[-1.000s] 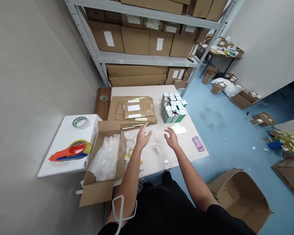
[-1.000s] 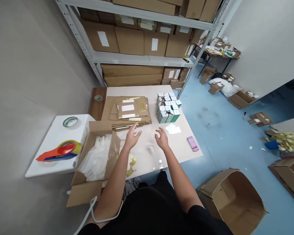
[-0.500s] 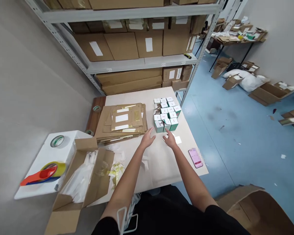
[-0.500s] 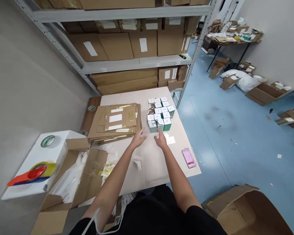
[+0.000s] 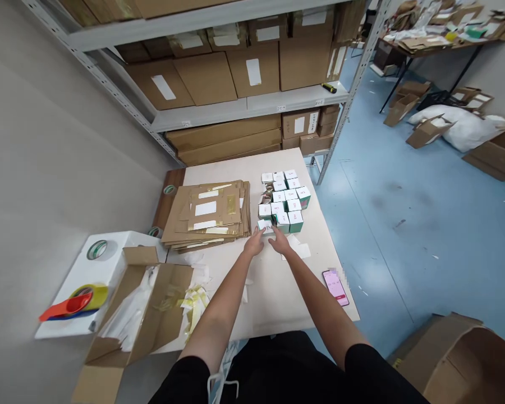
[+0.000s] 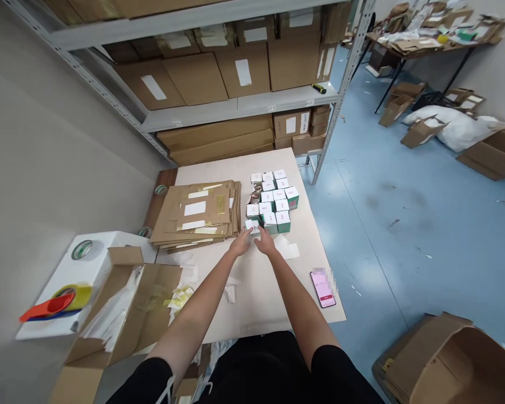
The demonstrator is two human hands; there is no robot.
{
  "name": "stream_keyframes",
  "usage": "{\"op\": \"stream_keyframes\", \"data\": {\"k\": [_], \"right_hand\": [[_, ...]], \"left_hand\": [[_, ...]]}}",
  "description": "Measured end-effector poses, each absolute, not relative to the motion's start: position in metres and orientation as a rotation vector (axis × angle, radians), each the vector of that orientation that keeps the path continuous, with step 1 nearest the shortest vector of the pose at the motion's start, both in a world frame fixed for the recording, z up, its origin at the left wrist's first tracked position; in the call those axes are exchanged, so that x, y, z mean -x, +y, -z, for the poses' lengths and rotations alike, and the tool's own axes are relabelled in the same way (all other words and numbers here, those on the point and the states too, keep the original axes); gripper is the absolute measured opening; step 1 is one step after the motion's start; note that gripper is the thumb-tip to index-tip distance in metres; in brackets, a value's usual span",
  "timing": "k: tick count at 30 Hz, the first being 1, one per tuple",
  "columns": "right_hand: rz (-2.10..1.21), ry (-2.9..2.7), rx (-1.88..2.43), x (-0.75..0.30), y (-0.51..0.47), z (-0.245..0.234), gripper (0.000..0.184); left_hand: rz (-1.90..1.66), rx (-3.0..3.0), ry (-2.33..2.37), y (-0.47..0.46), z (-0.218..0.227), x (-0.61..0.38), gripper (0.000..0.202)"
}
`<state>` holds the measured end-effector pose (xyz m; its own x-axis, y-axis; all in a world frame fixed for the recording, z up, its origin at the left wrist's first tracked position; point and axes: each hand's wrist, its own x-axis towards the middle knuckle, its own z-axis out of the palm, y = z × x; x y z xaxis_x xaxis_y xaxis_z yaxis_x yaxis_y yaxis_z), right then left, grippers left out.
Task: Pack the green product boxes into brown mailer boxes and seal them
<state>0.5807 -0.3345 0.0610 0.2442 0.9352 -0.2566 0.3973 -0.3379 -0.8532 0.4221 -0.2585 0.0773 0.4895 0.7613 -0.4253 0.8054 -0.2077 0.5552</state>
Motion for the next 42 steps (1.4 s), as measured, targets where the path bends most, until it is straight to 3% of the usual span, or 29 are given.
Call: {"op": "stream_keyframes", "data": {"k": [10,18,23,28,33,38,42], "right_hand": [[-1.015,-1.248,1.924,-0.576,-0.328,-0.045,0.079],[-0.971,-1.226,1.958,-0.565,-0.356,-0.053,0.072],[-1.025,-1.109,1.963,-0.535,-0.395,-0.050,0.058],[-1.144,-0.898,2.013,-0.506,-0.448,-0.029,0.051],[-1.278,-0.673,2.011,-0.488,-0.466,0.004,0.055],[-1.323,-0.476,1.965,-0.479,-0.454,0.037,0.065],[-1.333,-0.342,1.794,-0.474,-0.441,0.050,0.062]], "left_hand": [[-0.318,-1.733,1.224,-0.264,-0.057,-0.437,0.083],[-0.321,-1.705,1.309,-0.291,-0.061,-0.419,0.072],[-0.352,-1.639,1.333,-0.323,-0.064,-0.388,0.052],[-0.245,-1.463,1.663,-0.359,-0.049,-0.356,0.027],[-0.068,-1.316,1.559,-0.383,-0.015,-0.338,0.033],[-0.134,-1.265,1.438,-0.388,0.020,-0.339,0.066],[-0.276,-1.092,1.312,-0.384,0.037,-0.344,0.091]]}}
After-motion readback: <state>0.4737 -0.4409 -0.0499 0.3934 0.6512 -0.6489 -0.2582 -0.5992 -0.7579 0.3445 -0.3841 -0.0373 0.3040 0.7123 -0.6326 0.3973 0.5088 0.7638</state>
